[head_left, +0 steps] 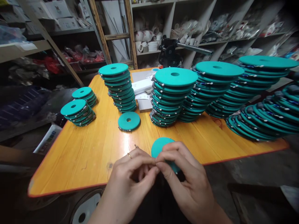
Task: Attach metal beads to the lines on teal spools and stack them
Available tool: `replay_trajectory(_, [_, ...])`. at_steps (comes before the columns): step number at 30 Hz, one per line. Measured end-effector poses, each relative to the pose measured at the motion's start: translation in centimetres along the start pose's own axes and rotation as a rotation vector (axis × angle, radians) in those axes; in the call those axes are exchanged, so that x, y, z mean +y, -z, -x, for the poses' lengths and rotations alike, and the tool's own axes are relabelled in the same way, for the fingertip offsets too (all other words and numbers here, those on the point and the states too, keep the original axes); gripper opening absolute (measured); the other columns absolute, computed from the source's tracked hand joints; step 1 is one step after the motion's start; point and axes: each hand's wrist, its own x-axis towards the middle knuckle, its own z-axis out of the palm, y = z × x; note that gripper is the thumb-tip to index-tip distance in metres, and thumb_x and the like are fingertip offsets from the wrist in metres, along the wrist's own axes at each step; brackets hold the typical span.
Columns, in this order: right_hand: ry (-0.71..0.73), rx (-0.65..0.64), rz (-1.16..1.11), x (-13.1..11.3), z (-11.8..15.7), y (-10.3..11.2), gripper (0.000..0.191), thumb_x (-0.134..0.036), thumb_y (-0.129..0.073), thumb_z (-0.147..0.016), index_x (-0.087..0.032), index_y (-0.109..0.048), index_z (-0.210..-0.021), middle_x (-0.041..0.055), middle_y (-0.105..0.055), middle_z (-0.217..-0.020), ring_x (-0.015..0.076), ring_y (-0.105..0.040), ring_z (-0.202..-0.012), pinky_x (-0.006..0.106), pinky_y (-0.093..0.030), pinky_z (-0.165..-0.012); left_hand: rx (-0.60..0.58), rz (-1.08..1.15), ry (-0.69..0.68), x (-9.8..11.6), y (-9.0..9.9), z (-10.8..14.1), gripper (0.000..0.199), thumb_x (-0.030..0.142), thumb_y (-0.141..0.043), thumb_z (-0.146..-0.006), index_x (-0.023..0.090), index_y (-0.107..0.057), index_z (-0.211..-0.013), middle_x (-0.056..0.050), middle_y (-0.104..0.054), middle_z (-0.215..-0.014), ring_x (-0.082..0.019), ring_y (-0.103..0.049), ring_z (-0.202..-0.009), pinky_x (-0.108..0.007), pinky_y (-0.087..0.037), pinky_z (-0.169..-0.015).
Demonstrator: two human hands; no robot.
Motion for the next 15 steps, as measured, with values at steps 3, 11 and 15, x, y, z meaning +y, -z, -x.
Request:
replay_trajectory(3, [-0.038,-0.059,-0.027,0.14,-0.1,0.39,0.015,-0.009,-0.046,-0.094,-0.017,-0.054,-0.086,0.002,-0.054,-0.084,0.013,-0.053,-0.083,0.026,-0.043,-0.072,0.027,-0.009,-0.004,0.05,-0.74,-0.34,0.013,0.013,-0.055,-0.089,0.017,-0.068,-0.085,-0.001,-0.059,-0.075,-0.011,-0.053,-0.064,-0.023,-0.041,-0.057])
replay_trajectory(11, [-0.08,-0.077,-0.064,0.23,0.14,0.39,0.018,-0.008,-0.039,-0.096,-0.018,-0.048,-0.084,0.0008,-0.051,-0.082,0.0115,-0.05,-0.081,0.025,-0.04,-0.072,0.084,-0.049,0.014,-0.09,-1.0,-0.32,0.013,0.011,-0.056,-0.084,0.016,-0.067,-0.08,-0.001,-0.059,-0.07,-0.01,-0.051,-0.057,-0.022,-0.041,-0.051])
replay_trajectory(15, [-0.037,-0.161,0.012,0.18,0.07,0.97,0.016,-0.006,-0.039,-0.094,-0.017,-0.048,-0.088,0.0028,-0.05,-0.087,0.0142,-0.048,-0.086,0.029,-0.04,-0.077,0.106,-0.069,0.005,-0.38,-0.82,-0.18,0.013,0.011,-0.057,-0.085,0.017,-0.069,-0.082,-0.001,-0.063,-0.071,-0.011,-0.058,-0.061,-0.021,-0.046,-0.055])
